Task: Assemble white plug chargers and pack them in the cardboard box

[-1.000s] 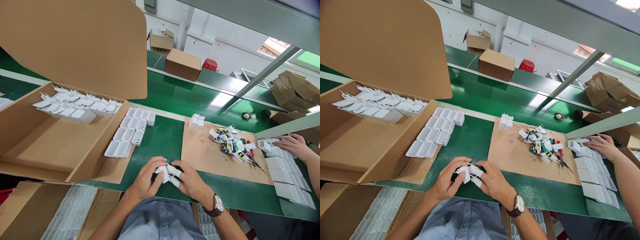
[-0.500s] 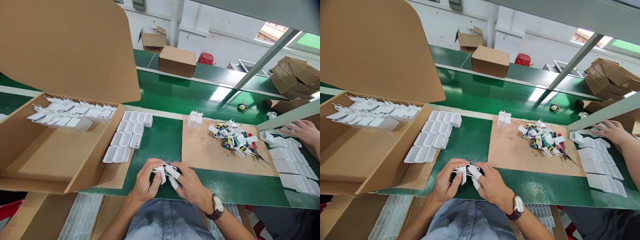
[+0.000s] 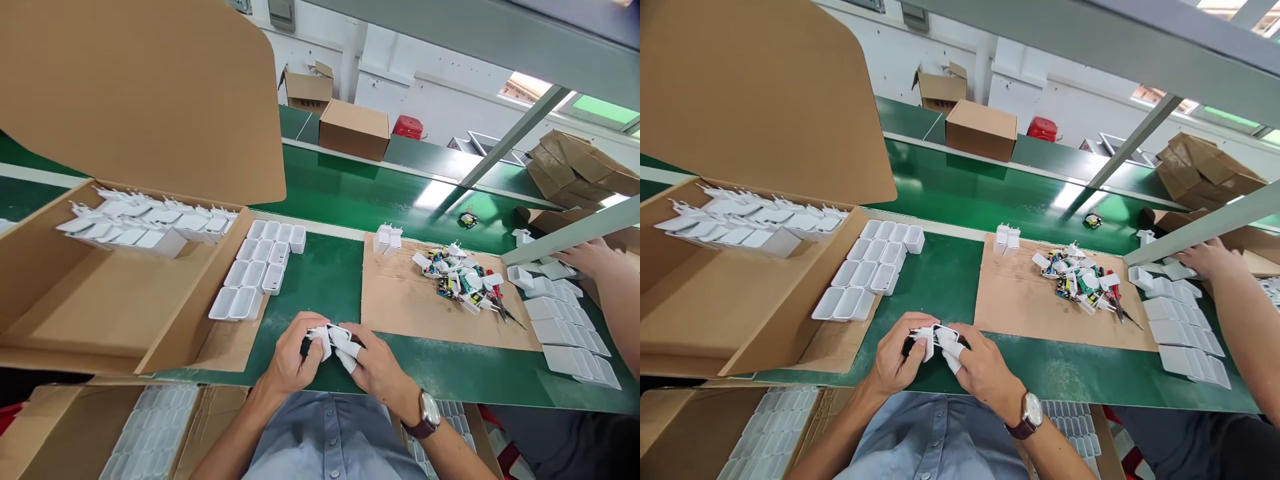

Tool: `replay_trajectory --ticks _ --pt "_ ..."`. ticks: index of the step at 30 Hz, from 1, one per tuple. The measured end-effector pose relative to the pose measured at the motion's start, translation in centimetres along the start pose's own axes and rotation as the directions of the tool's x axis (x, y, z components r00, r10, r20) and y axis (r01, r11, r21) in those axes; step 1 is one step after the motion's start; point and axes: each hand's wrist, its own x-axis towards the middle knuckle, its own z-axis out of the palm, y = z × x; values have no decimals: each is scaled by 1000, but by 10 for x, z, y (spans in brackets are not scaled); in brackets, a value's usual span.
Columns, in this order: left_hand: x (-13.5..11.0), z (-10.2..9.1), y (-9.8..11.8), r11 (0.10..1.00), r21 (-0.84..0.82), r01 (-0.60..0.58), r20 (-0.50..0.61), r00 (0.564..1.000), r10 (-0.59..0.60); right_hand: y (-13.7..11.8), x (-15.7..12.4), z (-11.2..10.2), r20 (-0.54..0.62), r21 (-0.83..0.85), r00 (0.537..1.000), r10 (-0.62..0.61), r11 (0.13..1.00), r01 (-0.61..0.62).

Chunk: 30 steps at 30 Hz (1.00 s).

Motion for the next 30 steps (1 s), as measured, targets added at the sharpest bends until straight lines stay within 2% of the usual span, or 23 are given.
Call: replay_trajectory --ticks 2,4,5,6,8,10,11,14,18,22,24,25,26,27,28,30 --pt "-2 0 -1 1000 -8 29 -3 1000 -29 0 1 6 -44 54 999 28 998 -26" --pt "-4 1 -1 998 -33 57 0 998 -57 -1 4 10 -108 277 977 184 950 -148" --pt "-5 2 1 997 -43 61 13 998 -61 -2 5 11 -115 436 946 304 871 -227" --pt "-5 2 3 998 -47 52 34 998 -50 -4 7 11 -84 598 897 434 742 -303" --pt "-4 5 10 1000 -25 14 62 998 -12 -8 11 11 65 827 776 627 401 -394" --pt "0 8 18 999 14 -33 24 999 32 -12 13 12 224 904 690 689 119 -412" --pt "3 9 21 998 31 -53 -15 998 53 -14 14 12 273 914 667 694 30 -405" --pt "11 13 30 993 68 -94 -120 987 102 -17 16 14 342 918 633 694 -104 -383" --pt "16 13 35 989 98 -112 -168 977 128 -16 16 17 388 909 605 695 -179 -377" --pt "14 11 33 988 104 -110 -174 977 127 -16 16 19 389 901 610 691 -146 -409" --pt "12 10 31 992 91 -90 -145 984 102 -14 16 19 346 907 625 700 -78 -414" --pt "10 10 29 994 88 -68 -123 989 78 -12 16 18 303 909 643 704 -11 -416" --pt "8 9 27 995 89 -38 -97 994 47 -9 16 17 242 903 670 702 90 -421" --pt "5 10 25 995 95 -6 -71 997 13 -6 15 16 157 876 707 689 234 -422" --pt "3 10 22 994 102 30 -48 999 -26 -3 14 15 57 810 754 654 411 -418" --pt "-2 11 16 989 112 100 -21 995 -98 5 10 13 -138 521 866 480 779 -348"
